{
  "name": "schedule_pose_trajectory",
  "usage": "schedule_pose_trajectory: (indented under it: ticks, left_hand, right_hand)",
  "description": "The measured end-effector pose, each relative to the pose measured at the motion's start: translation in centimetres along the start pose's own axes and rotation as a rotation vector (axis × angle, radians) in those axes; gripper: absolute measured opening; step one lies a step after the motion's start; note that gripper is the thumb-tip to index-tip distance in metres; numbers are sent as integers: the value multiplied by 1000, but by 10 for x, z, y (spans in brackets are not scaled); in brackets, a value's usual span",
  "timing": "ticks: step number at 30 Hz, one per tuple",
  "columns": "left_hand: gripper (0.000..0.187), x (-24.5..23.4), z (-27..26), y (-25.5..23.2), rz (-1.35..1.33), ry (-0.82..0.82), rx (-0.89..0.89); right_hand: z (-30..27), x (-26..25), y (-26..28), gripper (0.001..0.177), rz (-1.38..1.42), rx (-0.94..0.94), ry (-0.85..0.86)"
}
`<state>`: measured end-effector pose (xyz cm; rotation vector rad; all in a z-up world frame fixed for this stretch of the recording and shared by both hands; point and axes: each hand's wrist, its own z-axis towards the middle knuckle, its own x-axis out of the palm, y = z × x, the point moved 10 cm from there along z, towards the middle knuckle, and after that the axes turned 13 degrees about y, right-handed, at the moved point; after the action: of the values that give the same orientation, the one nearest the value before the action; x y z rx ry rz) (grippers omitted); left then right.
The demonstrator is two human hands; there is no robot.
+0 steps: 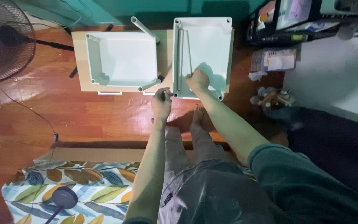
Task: The person assembles a white plastic storage unit by inserting cylindrical legs into the corner sockets of the base. They repeatedly insert and remove the legs to fit them securely, then place a second plastic tray on top of the assembled base.
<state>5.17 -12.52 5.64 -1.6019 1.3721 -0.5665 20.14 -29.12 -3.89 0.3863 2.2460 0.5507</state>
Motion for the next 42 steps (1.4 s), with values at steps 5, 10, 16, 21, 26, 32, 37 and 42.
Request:
schedule_pose_trajectory:
  ticks: [5, 10, 16, 21, 26, 32, 37, 42]
  left_hand:
    - [26, -2, -9, 14, -71, 20, 77]
    - [30, 0, -22, -9, -205, 98, 134]
    - [37, -21, -68, -74, -364, 45, 147]
    - [40, -63, -103, -112, -563, -14, 300]
    - [32, -117, -129, -103, -617, -86, 258]
    - [28, -186, -131, -73, -713, -148, 250]
    - [23, -248, -110, -46, -794, -173, 218]
    - [23, -311, -77, -36, -854, -110, 142]
  right_hand:
    - [-16, -20, 11, 28, 84, -89, -7]
    - [-78, -51, 33, 20, 302, -184, 106]
    - [-175, -90, 98, 14, 595, -581, 277]
    - [-221, -89, 151, 18, 432, -758, 427]
    - [-244, -71, 198, 22, 281, -714, 463]
    - [-262, -41, 272, 22, 286, -988, 436]
    - [-219, 14, 297, 20, 567, -608, 509]
    - [-189, 56, 334, 18, 992, -433, 475]
